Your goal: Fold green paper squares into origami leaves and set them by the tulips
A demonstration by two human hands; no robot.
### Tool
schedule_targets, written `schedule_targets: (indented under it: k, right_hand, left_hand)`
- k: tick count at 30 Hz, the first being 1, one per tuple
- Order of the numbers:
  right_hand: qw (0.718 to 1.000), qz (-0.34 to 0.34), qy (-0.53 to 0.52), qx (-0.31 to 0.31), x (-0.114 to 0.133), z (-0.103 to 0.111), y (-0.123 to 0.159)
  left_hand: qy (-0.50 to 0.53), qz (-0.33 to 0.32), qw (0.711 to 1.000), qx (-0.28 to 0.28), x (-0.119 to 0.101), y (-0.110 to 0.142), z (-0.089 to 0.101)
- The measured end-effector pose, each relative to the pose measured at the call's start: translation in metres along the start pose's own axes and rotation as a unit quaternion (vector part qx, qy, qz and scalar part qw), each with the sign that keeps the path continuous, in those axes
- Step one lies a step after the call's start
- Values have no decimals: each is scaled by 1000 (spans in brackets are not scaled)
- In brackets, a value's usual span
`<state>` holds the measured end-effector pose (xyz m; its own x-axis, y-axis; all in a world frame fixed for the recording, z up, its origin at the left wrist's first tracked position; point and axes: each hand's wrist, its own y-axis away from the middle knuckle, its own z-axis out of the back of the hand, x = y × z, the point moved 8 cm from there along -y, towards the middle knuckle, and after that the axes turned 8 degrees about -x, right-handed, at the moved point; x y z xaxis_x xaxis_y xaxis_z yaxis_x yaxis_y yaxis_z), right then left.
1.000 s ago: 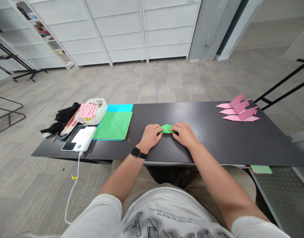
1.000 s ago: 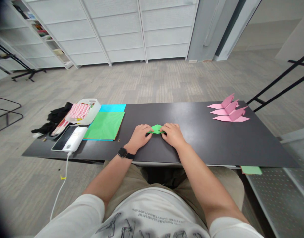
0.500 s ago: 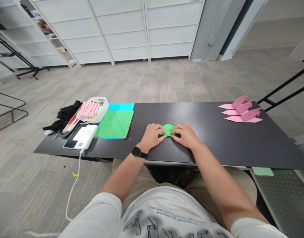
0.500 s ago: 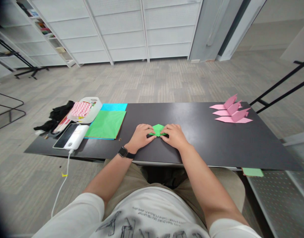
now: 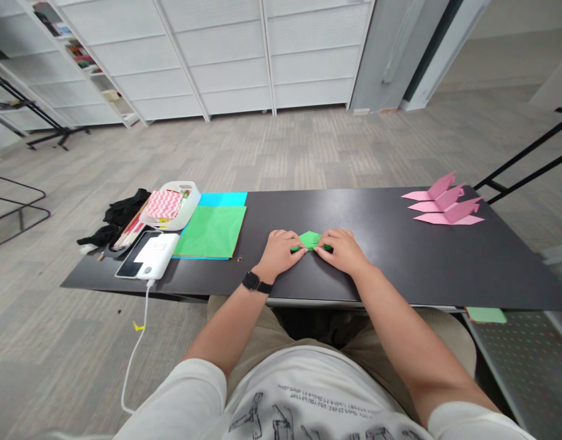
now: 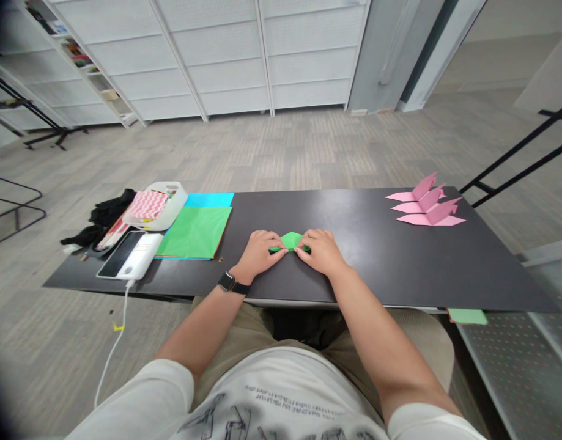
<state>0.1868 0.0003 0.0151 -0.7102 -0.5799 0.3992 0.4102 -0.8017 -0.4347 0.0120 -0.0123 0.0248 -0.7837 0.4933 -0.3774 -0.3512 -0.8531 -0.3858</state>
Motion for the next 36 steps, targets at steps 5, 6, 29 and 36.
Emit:
schedule_targets:
  k: [5, 6, 29, 36]
  right_hand:
    - [1000, -6, 7, 1, -2, -3, -1]
    - [1000, -7, 8, 1, -3, -4, -2]
    - [999, -24, 33, -13, -3, -8, -5]
    - [999, -29, 35, -14, -1, -8, -4]
  left_hand:
    - [4, 2, 1000, -9, 1, -2, 0]
    - [6, 3, 1000, -8, 1, -3, 0]
    - [18, -3, 1000, -5, 3, 2, -4]
    - [12, -61, 998, 17, -4, 6, -11]
